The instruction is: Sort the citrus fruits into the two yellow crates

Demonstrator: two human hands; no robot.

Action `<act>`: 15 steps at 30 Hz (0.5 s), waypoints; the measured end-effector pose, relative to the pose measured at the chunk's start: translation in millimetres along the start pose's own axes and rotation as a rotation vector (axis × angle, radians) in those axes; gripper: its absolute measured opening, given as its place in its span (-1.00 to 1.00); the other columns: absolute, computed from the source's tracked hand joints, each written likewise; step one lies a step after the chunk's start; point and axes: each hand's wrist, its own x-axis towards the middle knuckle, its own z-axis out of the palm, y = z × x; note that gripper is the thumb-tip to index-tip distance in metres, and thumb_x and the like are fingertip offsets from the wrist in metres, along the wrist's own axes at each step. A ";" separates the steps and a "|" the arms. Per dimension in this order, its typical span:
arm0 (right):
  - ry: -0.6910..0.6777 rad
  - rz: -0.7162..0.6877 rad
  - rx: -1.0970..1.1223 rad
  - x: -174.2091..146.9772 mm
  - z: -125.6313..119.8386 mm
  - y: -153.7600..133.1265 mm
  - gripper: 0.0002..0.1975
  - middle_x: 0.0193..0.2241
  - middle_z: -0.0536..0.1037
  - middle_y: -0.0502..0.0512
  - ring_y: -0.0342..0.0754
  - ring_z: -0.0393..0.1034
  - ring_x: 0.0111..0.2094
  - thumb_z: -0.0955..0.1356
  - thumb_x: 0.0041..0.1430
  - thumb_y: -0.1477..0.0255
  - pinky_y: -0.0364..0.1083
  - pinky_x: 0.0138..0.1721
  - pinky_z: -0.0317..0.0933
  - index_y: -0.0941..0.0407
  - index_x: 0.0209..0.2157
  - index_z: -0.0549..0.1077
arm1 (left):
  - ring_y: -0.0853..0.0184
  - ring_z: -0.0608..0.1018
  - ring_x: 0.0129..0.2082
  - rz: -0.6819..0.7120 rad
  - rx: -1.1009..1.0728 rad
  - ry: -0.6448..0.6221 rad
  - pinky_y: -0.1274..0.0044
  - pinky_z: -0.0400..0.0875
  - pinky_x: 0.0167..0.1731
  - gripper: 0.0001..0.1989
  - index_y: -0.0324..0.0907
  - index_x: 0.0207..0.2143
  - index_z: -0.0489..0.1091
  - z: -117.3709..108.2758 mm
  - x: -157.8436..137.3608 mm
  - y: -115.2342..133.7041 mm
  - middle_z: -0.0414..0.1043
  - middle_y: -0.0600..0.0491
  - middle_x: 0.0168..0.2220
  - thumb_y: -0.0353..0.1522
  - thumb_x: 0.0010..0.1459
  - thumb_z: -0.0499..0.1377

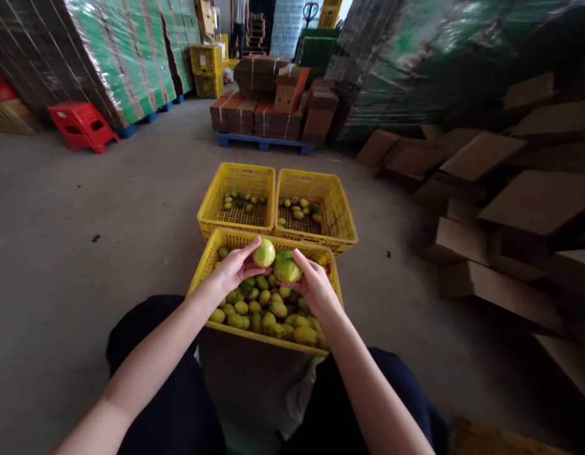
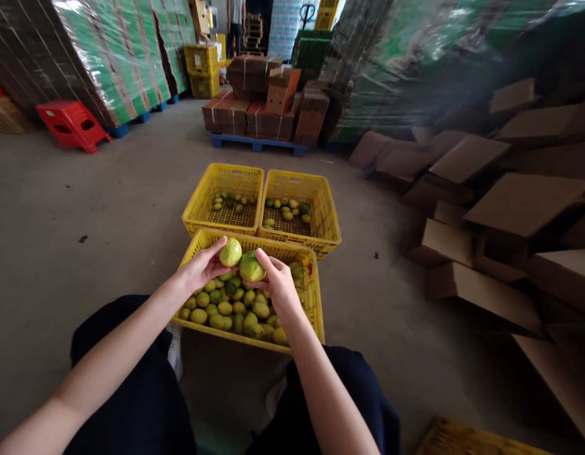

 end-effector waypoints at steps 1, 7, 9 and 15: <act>0.000 0.050 0.039 0.8 0.6 -0.6 -0.64 -0.51 0.61 0.05 -0.05 0.50 -0.52 0.49 -0.10 0.12 -0.11 -0.55 0.47 0.16 -0.43 0.54 | 0.37 0.59 -0.55 -0.048 -0.019 0.020 0.68 0.49 -0.62 -0.70 -0.38 -0.34 0.52 1.8 -0.5 0.4 0.56 -0.09 -0.46 -0.25 0.16 0.23; 0.052 0.175 0.168 3.5 3.4 -5.0 -0.74 -0.57 0.61 0.06 -0.12 0.46 -0.66 0.39 0.10 0.22 -0.18 -0.60 0.44 0.16 -0.41 0.52 | 0.37 0.59 -0.57 -0.167 -0.102 0.049 0.71 0.48 -0.67 -0.71 -0.42 -0.32 0.47 10.3 -3.1 -1.8 0.53 -0.07 -0.51 -0.30 0.24 0.15; 0.055 0.224 0.174 4.8 3.5 -5.3 -0.71 -0.61 0.59 0.08 -0.13 0.43 -0.70 0.36 0.14 0.22 -0.19 -0.65 0.41 0.17 -0.44 0.51 | 0.37 0.59 -0.59 -0.173 -0.118 0.060 0.71 0.49 -0.67 -0.71 -0.42 -0.33 0.46 11.0 -2.8 -3.3 0.52 -0.06 -0.51 -0.30 0.24 0.15; 0.054 0.205 0.208 5.2 5.0 -4.1 -0.72 -0.65 0.57 0.04 -0.15 0.42 -0.72 0.35 0.16 0.23 -0.24 -0.70 0.36 0.15 -0.46 0.49 | 0.37 0.60 -0.58 -0.161 -0.144 0.071 0.70 0.51 -0.65 -0.72 -0.41 -0.29 0.46 11.0 -1.7 -5.2 0.54 -0.06 -0.49 -0.29 0.22 0.17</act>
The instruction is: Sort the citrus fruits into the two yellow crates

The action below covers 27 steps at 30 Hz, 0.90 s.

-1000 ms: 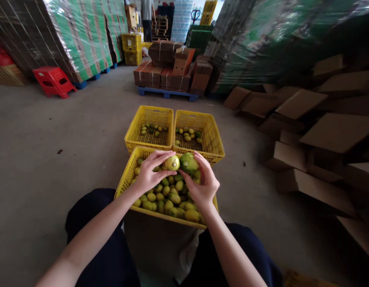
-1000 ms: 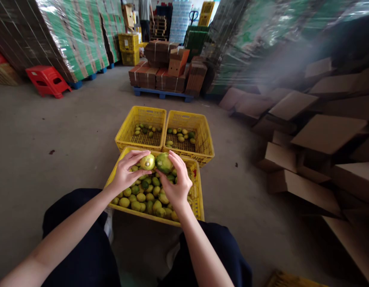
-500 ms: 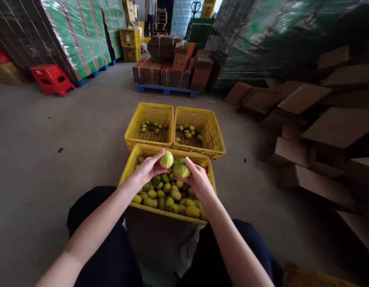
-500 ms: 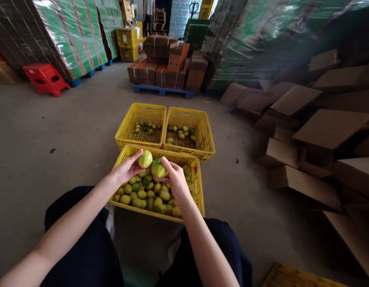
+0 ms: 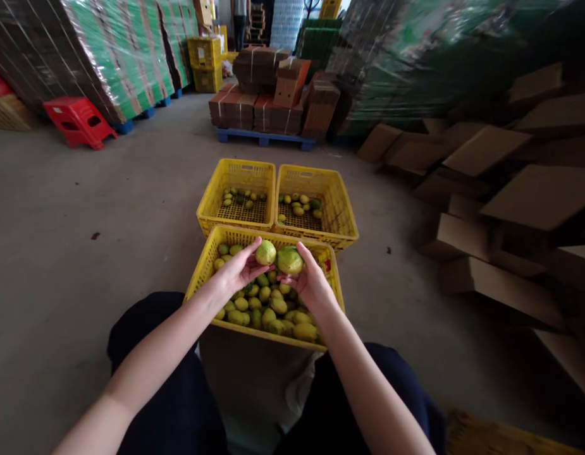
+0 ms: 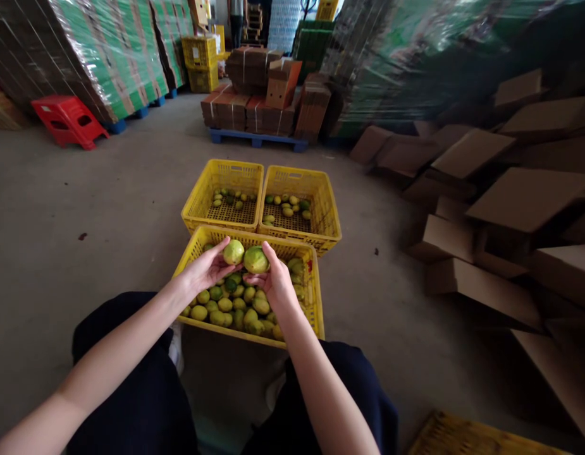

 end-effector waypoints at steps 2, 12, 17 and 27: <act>-0.001 -0.032 0.004 -1.2 0.6 -0.2 -0.73 -0.64 0.57 0.04 -0.15 0.42 -0.72 0.36 0.16 0.25 -0.25 -0.71 0.34 0.16 -0.47 0.49 | 0.36 0.60 -0.57 0.007 0.004 -0.005 0.69 0.52 -0.64 -0.72 -0.41 -0.29 0.47 -0.6 0.3 -0.7 0.54 -0.08 -0.48 -0.29 0.18 0.21; -0.020 0.020 0.030 2.9 -2.3 -0.2 -0.68 -0.67 0.55 0.03 -0.14 0.42 -0.73 0.33 0.19 0.22 -0.24 -0.71 0.34 0.17 -0.48 0.50 | 0.35 0.60 -0.56 0.018 0.012 -0.037 0.66 0.53 -0.62 -0.74 -0.39 -0.32 0.46 -2.5 1.2 -2.5 0.54 -0.09 -0.48 -0.29 0.16 0.23; -0.009 0.024 0.027 2.4 -1.8 -0.2 -0.69 -0.65 0.56 0.03 -0.15 0.42 -0.73 0.33 0.19 0.23 -0.23 -0.70 0.34 0.18 -0.47 0.50 | 0.36 0.60 -0.55 0.024 0.025 -0.039 0.66 0.53 -0.59 -0.73 -0.41 -0.32 0.46 -2.6 -0.1 -2.6 0.53 -0.08 -0.46 -0.30 0.21 0.18; 0.091 -0.201 -0.109 2.9 -3.6 9.0 -0.69 -0.51 0.54 0.01 -0.13 0.41 -0.55 0.43 -0.01 0.15 -0.15 -0.55 0.36 0.12 -0.39 0.44 | 0.33 0.61 -0.41 0.264 0.306 -0.061 0.56 0.56 -0.40 -0.69 -0.32 -0.32 0.50 -7.5 1.5 -4.0 0.56 -0.09 -0.36 -0.21 0.08 0.29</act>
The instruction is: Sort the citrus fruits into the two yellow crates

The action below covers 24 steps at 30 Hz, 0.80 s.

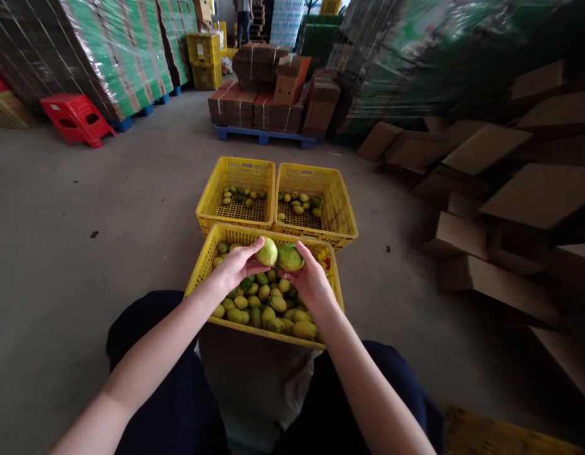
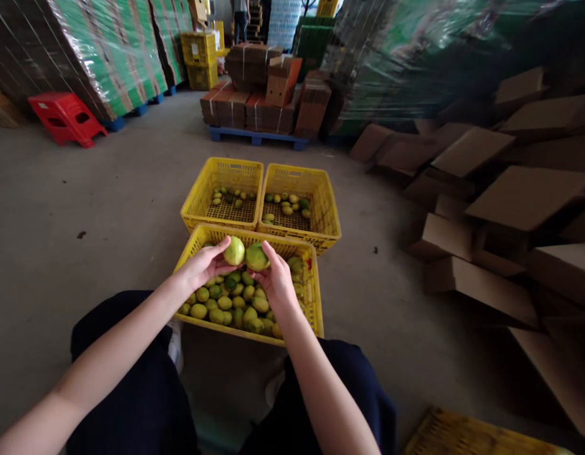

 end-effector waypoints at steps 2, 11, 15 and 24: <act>0.137 -0.305 -0.121 -2.8 -0.4 3.4 -0.62 -0.41 0.53 -0.01 -0.09 0.44 -0.42 0.51 -0.13 0.20 -0.10 -0.42 0.40 0.09 -0.33 0.40 | 0.29 0.60 -0.30 0.265 0.206 0.038 0.51 0.56 -0.29 -0.63 -0.27 -0.27 0.50 0.1 -3.3 -1.6 0.56 -0.07 -0.26 -0.22 -0.08 0.39; 0.132 -1.092 -0.428 -13.1 -5.3 6.0 -0.53 -0.03 0.46 0.09 0.05 0.37 0.07 0.49 -0.06 0.46 0.09 0.02 0.37 -0.01 -0.09 0.33 | 0.23 0.51 -0.01 0.715 0.344 -0.060 0.50 0.45 -0.06 -0.52 -0.12 -0.23 0.37 4.6 -23.7 5.6 0.47 -0.03 -0.06 -0.34 -0.23 0.46; 0.070 -1.122 -0.383 -15.7 -7.7 6.0 -0.50 0.01 0.46 0.09 0.07 0.38 0.08 0.48 -0.05 0.49 0.12 0.04 0.38 -0.03 -0.05 0.33 | 0.20 0.47 0.03 0.795 0.391 -0.110 0.47 0.45 -0.06 -0.56 -0.12 -0.22 0.41 0.8 -24.8 8.5 0.41 -0.05 -0.02 -0.34 -0.19 0.45; 0.037 -1.186 -0.367 -12.6 -9.6 5.4 -0.51 0.01 0.48 0.11 0.11 0.36 0.11 0.48 -0.05 0.54 0.19 0.04 0.36 -0.02 -0.05 0.38 | 0.24 0.44 -0.03 0.944 0.560 -0.089 0.45 0.48 -0.10 -0.62 -0.08 -0.16 0.43 -2.6 -23.5 8.1 0.35 -0.02 -0.10 -0.25 -0.06 0.38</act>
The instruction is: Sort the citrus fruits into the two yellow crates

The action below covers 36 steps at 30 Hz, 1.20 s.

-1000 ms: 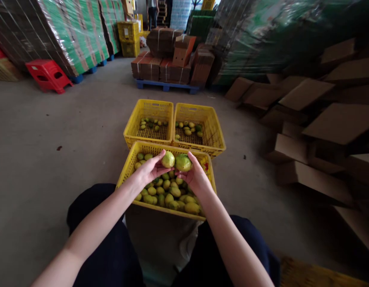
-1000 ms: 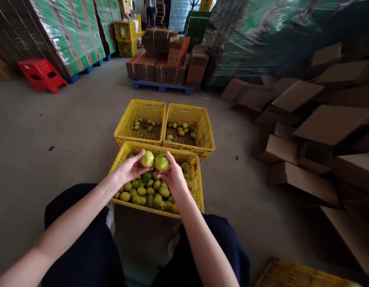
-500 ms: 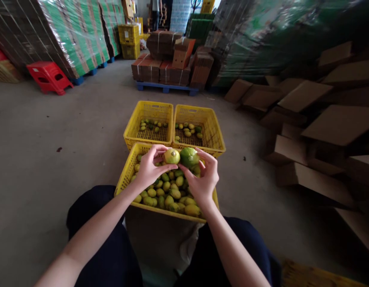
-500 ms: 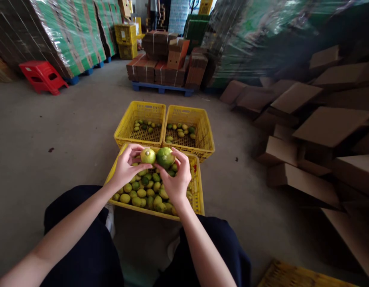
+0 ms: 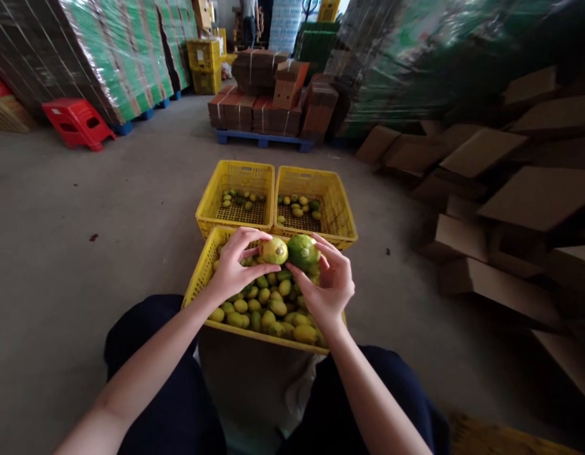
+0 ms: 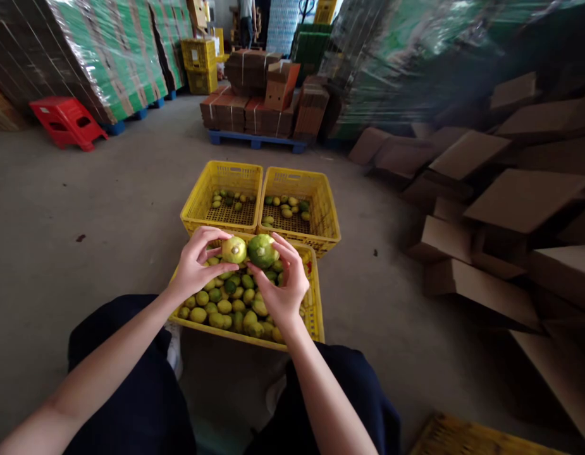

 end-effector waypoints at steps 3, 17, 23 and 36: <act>-0.005 -0.006 -0.025 -0.5 0.9 1.6 -0.52 0.01 0.48 0.12 0.12 0.36 0.11 0.47 -0.04 0.53 0.19 0.04 0.37 -0.02 -0.05 0.38 | 0.23 0.44 -0.03 0.006 0.034 0.003 0.44 0.48 -0.09 -0.63 -0.07 -0.15 0.44 -0.4 0.1 3.1 0.36 -0.02 -0.10 -0.26 -0.05 0.37; 0.009 0.051 -0.057 -5.1 5.9 4.7 -0.54 0.03 0.46 0.12 0.11 0.35 0.12 0.46 -0.02 0.51 0.19 0.04 0.37 -0.02 -0.06 0.37 | 0.22 0.47 -0.05 0.187 0.312 -0.008 0.37 0.39 -0.02 -0.64 -0.02 -0.04 0.41 -3.5 1.6 3.6 0.40 -0.02 -0.11 -0.31 0.07 0.30; 0.021 0.050 -0.029 -5.2 7.1 4.9 -0.53 0.01 0.47 0.12 0.10 0.36 0.10 0.48 -0.04 0.53 0.18 0.05 0.36 -0.01 -0.07 0.38 | 0.23 0.46 -0.06 0.193 0.319 -0.015 0.39 0.40 -0.04 -0.64 -0.04 -0.03 0.40 -3.8 1.1 3.0 0.39 -0.03 -0.11 -0.31 0.09 0.28; 0.005 0.076 -0.069 -6.1 5.9 7.6 -0.56 0.01 0.49 0.13 0.09 0.37 0.10 0.47 -0.02 0.50 0.17 0.06 0.34 0.00 -0.07 0.39 | 0.23 0.46 -0.05 0.000 0.178 -0.004 0.40 0.43 -0.03 -0.59 -0.02 -0.05 0.46 -2.2 1.2 -2.1 0.36 -0.01 -0.12 -0.25 0.00 0.34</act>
